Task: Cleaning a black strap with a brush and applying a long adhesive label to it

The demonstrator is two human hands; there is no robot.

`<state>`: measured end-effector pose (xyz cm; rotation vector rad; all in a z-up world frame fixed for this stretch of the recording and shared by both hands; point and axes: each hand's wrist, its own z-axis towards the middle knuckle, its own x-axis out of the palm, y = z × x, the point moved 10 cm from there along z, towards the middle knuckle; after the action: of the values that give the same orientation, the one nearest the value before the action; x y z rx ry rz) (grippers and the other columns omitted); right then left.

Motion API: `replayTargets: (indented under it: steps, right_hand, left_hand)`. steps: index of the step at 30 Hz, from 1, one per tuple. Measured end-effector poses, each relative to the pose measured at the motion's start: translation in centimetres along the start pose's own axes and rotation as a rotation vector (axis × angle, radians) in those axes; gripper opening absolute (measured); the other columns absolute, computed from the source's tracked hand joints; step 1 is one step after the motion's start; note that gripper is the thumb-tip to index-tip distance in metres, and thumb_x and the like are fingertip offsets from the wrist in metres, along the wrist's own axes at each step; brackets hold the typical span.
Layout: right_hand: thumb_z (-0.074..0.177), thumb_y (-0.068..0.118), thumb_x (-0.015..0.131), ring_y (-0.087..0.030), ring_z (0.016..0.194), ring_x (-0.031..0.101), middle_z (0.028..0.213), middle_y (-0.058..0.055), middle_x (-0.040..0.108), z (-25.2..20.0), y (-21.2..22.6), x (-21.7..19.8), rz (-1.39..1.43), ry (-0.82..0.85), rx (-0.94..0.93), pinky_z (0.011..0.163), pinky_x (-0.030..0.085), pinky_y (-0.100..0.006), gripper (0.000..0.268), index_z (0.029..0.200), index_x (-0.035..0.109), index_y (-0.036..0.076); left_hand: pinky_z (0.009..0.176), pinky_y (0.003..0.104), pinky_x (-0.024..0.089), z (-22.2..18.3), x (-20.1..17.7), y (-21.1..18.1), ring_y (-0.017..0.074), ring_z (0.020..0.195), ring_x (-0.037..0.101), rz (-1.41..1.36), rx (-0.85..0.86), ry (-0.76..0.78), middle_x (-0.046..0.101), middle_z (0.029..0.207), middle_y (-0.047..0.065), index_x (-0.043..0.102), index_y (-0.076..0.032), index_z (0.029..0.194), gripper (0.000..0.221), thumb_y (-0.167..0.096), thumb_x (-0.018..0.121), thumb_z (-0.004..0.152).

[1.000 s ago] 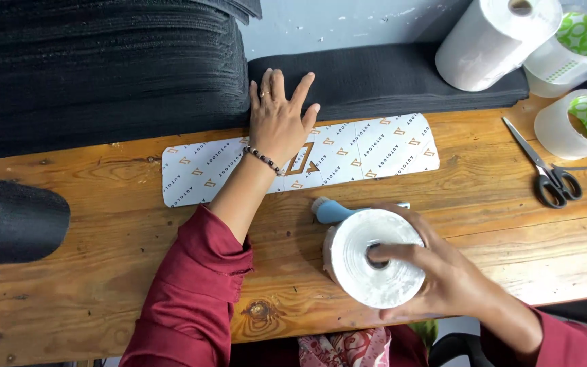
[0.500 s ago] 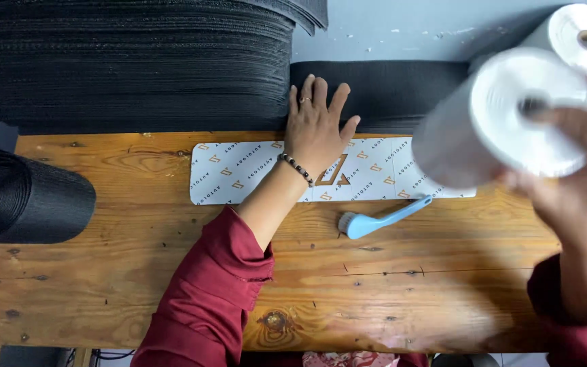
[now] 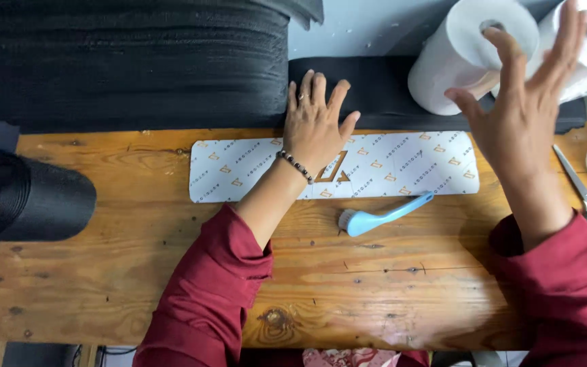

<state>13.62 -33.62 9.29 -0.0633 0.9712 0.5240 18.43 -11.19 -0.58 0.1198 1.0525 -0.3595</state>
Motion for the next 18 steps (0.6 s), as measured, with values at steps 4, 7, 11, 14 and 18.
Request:
replayTargets:
  steps: [4, 7, 11, 14, 18]
  right_hand:
    - [0.095, 0.009, 0.077, -0.047, 0.147, 0.038, 0.146, -0.029, 0.047, -3.3, 8.7, -2.3, 0.238, 0.183, -0.203, 0.124, 0.035, -0.059, 0.053, 0.141, 0.054, -0.004]
    - [0.092, 0.036, 0.072, -0.039, 0.111, 0.064, 0.161, -0.023, 0.041, -7.5, 12.5, -1.2, 0.222, 0.356, -0.279, 0.094, 0.057, -0.05, 0.052, 0.137, 0.059, 0.016]
    - [0.092, 0.014, 0.078, -0.044, 0.148, 0.05, 0.159, -0.034, 0.047, -8.0, 6.8, -2.5, 0.128, 0.223, -0.282, 0.123, 0.041, -0.049, 0.052, 0.14, 0.062, 0.005]
    - [0.116, -0.001, 0.07, -0.055, 0.142, 0.052, 0.154, -0.042, 0.058, -7.1, 3.2, -5.5, 0.11, 0.029, -0.197, 0.126, 0.038, -0.059, 0.028, 0.139, 0.062, -0.015]
    - [0.124, -0.021, 0.054, -0.057, 0.134, 0.055, 0.146, -0.044, 0.053, -8.0, -3.4, -5.3, 0.168, -0.109, -0.111, 0.113, 0.043, -0.056, 0.02, 0.143, 0.053, -0.025]
  left_hand:
    - [0.118, 0.059, 0.036, -0.3, 0.9, 0.0, 0.044, 0.141, 0.041, -0.012, -0.012, 0.009, 0.043, 0.145, 0.026, 0.049, -0.019, 0.139, 0.052, -0.052, 0.062, 0.101]
    - [0.118, 0.057, 0.038, -1.1, 0.7, -0.1, 0.0456, 0.143, 0.039, -0.008, 0.04, 0.009, 0.04, 0.15, 0.028, 0.045, -0.018, 0.151, 0.058, -0.049, 0.06, 0.104]
    - [0.126, 0.05, 0.036, -3.1, -0.5, 0.5, 0.0413, 0.153, 0.03, 0.06, 0.064, 0.071, 0.027, 0.162, 0.026, 0.025, -0.015, 0.163, 0.08, -0.046, 0.071, 0.105]
    - [0.134, 0.048, 0.03, -4.2, -1.3, 0.3, 0.0398, 0.159, 0.024, -0.059, 0.145, 0.081, 0.019, 0.169, 0.024, 0.021, -0.009, 0.164, 0.083, -0.028, 0.077, 0.106]
    - [0.136, 0.046, 0.03, -4.4, -2.3, -0.5, 0.0382, 0.161, 0.021, -0.09, 0.179, 0.075, 0.014, 0.17, 0.022, 0.021, -0.014, 0.166, 0.08, -0.016, 0.074, 0.107]
